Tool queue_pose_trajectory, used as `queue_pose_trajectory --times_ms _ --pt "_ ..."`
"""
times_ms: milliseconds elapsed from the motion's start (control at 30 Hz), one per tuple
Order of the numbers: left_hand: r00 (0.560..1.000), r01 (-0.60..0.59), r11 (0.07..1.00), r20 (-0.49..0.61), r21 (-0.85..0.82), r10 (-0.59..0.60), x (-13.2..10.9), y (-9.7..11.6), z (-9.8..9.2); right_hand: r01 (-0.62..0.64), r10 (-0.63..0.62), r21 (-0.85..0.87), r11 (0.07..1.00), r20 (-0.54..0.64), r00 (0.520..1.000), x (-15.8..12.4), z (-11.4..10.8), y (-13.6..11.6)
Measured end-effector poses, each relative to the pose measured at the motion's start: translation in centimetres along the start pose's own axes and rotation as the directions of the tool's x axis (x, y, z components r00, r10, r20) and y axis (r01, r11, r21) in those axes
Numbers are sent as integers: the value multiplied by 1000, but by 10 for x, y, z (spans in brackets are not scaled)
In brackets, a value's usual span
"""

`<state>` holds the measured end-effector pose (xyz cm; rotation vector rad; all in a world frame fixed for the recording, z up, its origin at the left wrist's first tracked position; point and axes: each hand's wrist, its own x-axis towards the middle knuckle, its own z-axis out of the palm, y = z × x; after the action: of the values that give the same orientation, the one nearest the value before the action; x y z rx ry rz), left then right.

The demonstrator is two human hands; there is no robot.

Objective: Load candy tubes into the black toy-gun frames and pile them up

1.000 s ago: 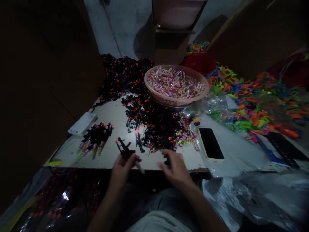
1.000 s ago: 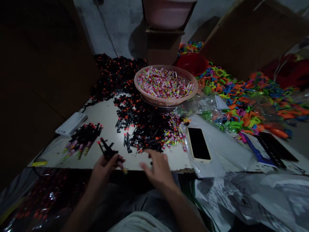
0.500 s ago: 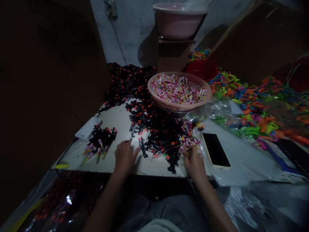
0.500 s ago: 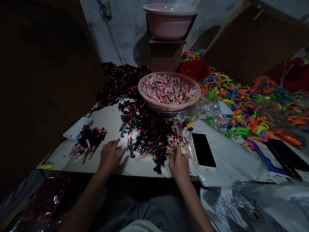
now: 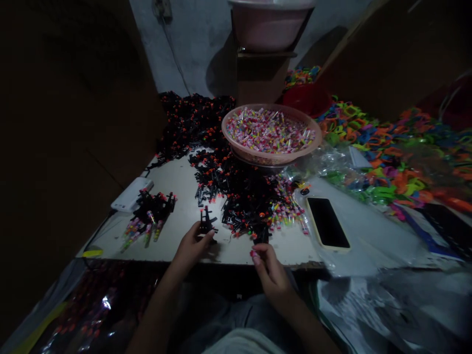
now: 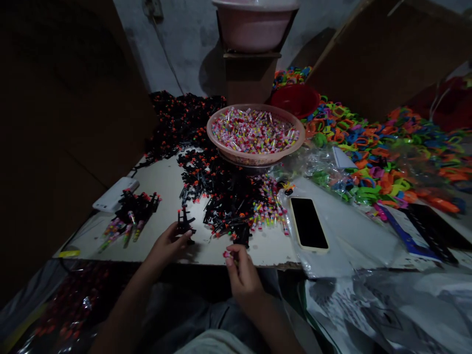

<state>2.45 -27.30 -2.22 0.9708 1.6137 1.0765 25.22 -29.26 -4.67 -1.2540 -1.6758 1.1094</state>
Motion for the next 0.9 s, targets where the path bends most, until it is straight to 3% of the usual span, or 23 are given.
queue_pose_trajectory --times_ms 100,233,400,667,900 --pt "995 98 925 58 -366 -82 -25 11 21 57 -58 19 998 75 995 0 14 -9" --pt "989 138 830 119 -540 -86 -49 21 41 93 -93 72 993 -4 996 3 16 -21" --pt "995 93 812 85 -576 -54 -58 27 45 157 -155 61 986 -30 987 2 10 -31" --pt "993 37 824 -71 -565 -93 -61 21 53 258 -258 -12 966 -105 961 1 14 -37" --pt "987 51 800 -91 -598 -131 -65 16 55 283 -282 -16 959 -139 949 -1 14 -45"
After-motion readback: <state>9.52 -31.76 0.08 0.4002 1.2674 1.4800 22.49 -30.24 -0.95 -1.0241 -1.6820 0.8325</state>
